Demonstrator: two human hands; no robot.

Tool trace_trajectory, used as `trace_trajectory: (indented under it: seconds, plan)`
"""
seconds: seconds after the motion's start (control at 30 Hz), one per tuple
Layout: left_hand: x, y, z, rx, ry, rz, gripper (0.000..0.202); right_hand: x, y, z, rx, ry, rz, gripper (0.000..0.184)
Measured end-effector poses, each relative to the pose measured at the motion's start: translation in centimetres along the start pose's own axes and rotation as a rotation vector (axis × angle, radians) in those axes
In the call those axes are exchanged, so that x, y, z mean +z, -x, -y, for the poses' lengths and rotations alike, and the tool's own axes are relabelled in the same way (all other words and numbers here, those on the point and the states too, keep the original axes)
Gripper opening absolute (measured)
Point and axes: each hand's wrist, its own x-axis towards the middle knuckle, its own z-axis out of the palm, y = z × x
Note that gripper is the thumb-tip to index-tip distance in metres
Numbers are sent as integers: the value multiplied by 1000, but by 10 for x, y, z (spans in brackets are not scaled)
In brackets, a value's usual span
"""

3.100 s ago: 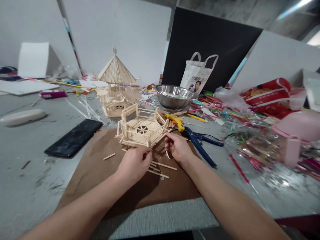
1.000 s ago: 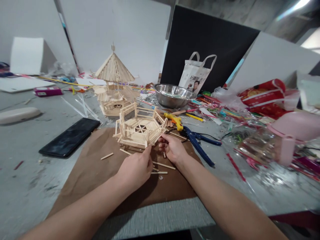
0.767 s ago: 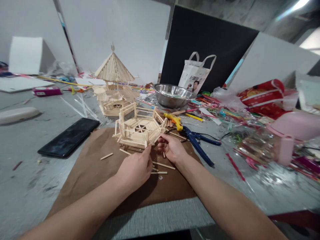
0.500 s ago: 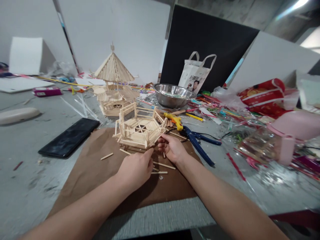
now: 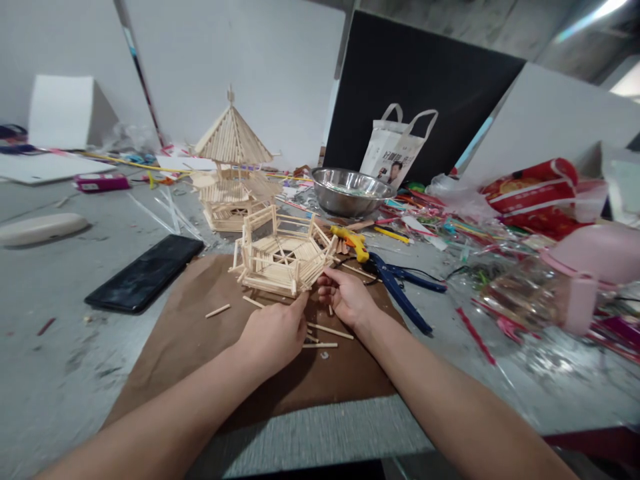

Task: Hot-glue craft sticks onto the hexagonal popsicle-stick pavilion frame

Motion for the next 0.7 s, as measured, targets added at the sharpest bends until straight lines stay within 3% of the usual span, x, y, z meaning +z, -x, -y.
trace_trajectory:
  seconds: [0.23,0.4,0.47,0.57,0.7]
  plan:
    - [-3,0,-1,-2,0,10,38,1,0,0,-8,6,-8,18]
    - [-4,1,1,12,-5,-75,25,1,-1,-1,-11,11,-10,17]
    - [-6,2,1,10,-14,-158,25,1,0,0,-12,12,-7,17]
    - [-17,5,0,8,-77,-373,24,0,2,-1,-14,16,9,18]
    - [-52,-4,2,178,-151,-644,21,-1,1,-2,-38,26,34,18]
